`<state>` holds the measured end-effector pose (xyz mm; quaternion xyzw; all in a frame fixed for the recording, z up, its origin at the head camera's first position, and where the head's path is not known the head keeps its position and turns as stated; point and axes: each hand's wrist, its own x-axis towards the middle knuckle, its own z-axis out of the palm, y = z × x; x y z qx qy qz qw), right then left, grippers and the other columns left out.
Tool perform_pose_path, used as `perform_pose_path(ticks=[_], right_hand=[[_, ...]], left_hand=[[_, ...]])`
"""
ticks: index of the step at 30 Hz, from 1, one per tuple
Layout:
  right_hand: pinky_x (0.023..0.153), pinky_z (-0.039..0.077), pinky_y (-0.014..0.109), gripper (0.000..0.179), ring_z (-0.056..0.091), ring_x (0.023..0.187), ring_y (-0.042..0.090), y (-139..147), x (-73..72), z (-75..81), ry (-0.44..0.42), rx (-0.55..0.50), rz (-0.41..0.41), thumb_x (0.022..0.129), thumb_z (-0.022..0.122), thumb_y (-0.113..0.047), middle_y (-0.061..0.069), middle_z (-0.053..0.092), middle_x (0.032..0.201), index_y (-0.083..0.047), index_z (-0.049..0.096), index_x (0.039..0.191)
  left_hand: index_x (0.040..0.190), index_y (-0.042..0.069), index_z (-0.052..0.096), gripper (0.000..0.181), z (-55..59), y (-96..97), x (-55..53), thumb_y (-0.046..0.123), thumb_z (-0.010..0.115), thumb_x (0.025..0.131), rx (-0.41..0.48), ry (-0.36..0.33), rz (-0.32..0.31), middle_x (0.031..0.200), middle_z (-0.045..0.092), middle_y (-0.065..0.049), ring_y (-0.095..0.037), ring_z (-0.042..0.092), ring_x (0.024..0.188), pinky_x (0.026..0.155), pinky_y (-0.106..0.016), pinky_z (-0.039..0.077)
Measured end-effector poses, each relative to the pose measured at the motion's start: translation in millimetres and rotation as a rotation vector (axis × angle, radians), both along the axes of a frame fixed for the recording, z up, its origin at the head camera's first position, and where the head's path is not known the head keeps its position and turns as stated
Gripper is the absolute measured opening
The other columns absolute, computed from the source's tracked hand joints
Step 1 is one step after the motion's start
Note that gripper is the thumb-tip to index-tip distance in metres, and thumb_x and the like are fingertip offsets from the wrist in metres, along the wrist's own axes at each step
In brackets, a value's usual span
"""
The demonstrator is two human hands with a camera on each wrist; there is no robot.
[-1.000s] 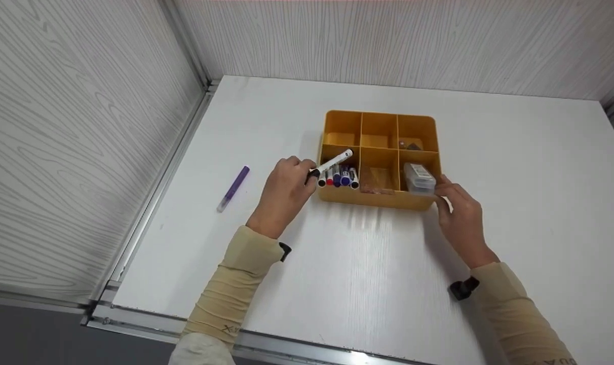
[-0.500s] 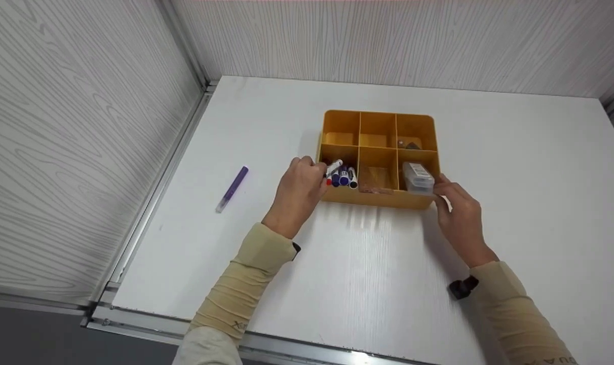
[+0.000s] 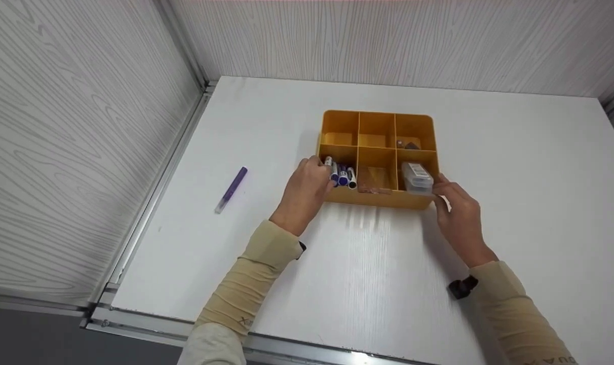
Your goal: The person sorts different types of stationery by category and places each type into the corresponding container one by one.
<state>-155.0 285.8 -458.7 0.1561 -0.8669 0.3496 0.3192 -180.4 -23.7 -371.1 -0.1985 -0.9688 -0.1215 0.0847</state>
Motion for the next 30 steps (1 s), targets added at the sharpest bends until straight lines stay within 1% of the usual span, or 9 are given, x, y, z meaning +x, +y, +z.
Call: perform_pose_path(ticks=[4,5,9,11,14,17,24,28,30], right_hand=[[0.102,0.042,0.009,0.009,0.063,0.120,0.033,-0.2,1.0,2.4,-0.014,0.028,0.004,0.085,0.066,0.014,0.018,0.069,0.097,0.006,0.066,0.091],[0.102,0.039,0.007,0.009,0.063,0.120,0.033,-0.3,0.9,2.3,-0.012,0.031,0.004,0.085,0.066,0.013,0.018,0.069,0.098,0.006,0.066,0.091],[0.101,0.040,0.007,0.008,0.064,0.118,0.035,-1.0,0.6,2.2,0.007,0.024,0.008,0.085,0.068,0.011,0.018,0.069,0.096,0.005,0.067,0.090],[0.101,0.040,0.007,0.008,0.064,0.119,0.034,-0.3,0.4,1.7,0.005,0.030,0.004,0.085,0.068,0.011,0.017,0.069,0.097,0.005,0.067,0.090],[0.102,0.039,0.007,0.007,0.063,0.121,0.032,1.6,0.4,0.7,-0.011,0.056,-0.007,0.086,0.067,0.010,0.017,0.069,0.098,0.006,0.066,0.091],[0.102,0.039,0.006,0.007,0.063,0.121,0.031,2.6,0.4,-0.3,-0.018,0.056,-0.012,0.086,0.067,0.011,0.017,0.069,0.098,0.006,0.066,0.091],[0.101,0.040,0.006,0.013,0.065,0.117,0.035,0.4,0.3,-1.0,0.008,0.014,0.000,0.083,0.068,0.015,0.018,0.070,0.097,0.005,0.068,0.090],[0.101,0.040,0.006,0.013,0.065,0.117,0.035,-0.3,-0.2,-0.6,0.010,0.008,-0.004,0.083,0.068,0.015,0.018,0.070,0.098,0.004,0.068,0.090],[0.101,0.040,0.007,0.012,0.065,0.118,0.035,-0.4,-0.3,-0.3,0.006,0.008,-0.005,0.083,0.068,0.014,0.018,0.070,0.098,0.005,0.068,0.091]], left_hand=[[0.121,0.000,0.067,0.037,-2.1,-0.6,-1.3,0.021,0.072,0.091,0.022,-0.045,0.010,0.114,0.064,-0.015,-0.024,0.060,0.105,0.097,-0.028,0.054],[0.122,0.000,0.067,0.037,-2.9,-1.0,-1.4,0.021,0.072,0.091,0.025,-0.049,0.009,0.115,0.064,-0.015,-0.024,0.060,0.105,0.097,-0.028,0.054],[0.124,0.002,0.065,0.038,-5.7,-2.0,-1.8,0.018,0.072,0.091,0.032,-0.055,0.004,0.118,0.063,-0.015,-0.024,0.059,0.106,0.098,-0.028,0.053],[0.126,0.003,0.065,0.038,-7.5,-2.7,-2.1,0.016,0.072,0.091,0.050,-0.056,-0.002,0.120,0.063,-0.014,-0.024,0.059,0.107,0.099,-0.028,0.053],[0.129,0.005,0.064,0.040,-10.3,-3.7,-2.6,0.011,0.072,0.090,0.094,-0.037,-0.022,0.122,0.065,-0.013,-0.025,0.059,0.107,0.098,-0.028,0.053],[0.130,0.006,0.063,0.040,-13.1,-4.2,-3.1,0.007,0.071,0.091,0.126,-0.002,-0.053,0.123,0.067,-0.012,-0.025,0.060,0.105,0.097,-0.029,0.054],[0.125,0.006,0.066,0.031,-19.5,-5.7,-3.5,0.007,0.066,0.094,0.129,0.065,-0.105,0.123,0.069,-0.009,-0.024,0.059,0.100,0.093,-0.028,0.054],[0.127,0.009,0.065,0.032,-22.3,-9.7,-2.9,0.007,0.065,0.095,0.151,0.102,-0.132,0.124,0.068,-0.008,-0.024,0.058,0.101,0.092,-0.029,0.053],[0.129,0.009,0.063,0.035,-23.1,-12.7,-2.5,0.007,0.067,0.094,0.161,0.125,-0.145,0.124,0.067,-0.008,-0.025,0.058,0.103,0.093,-0.030,0.052]])
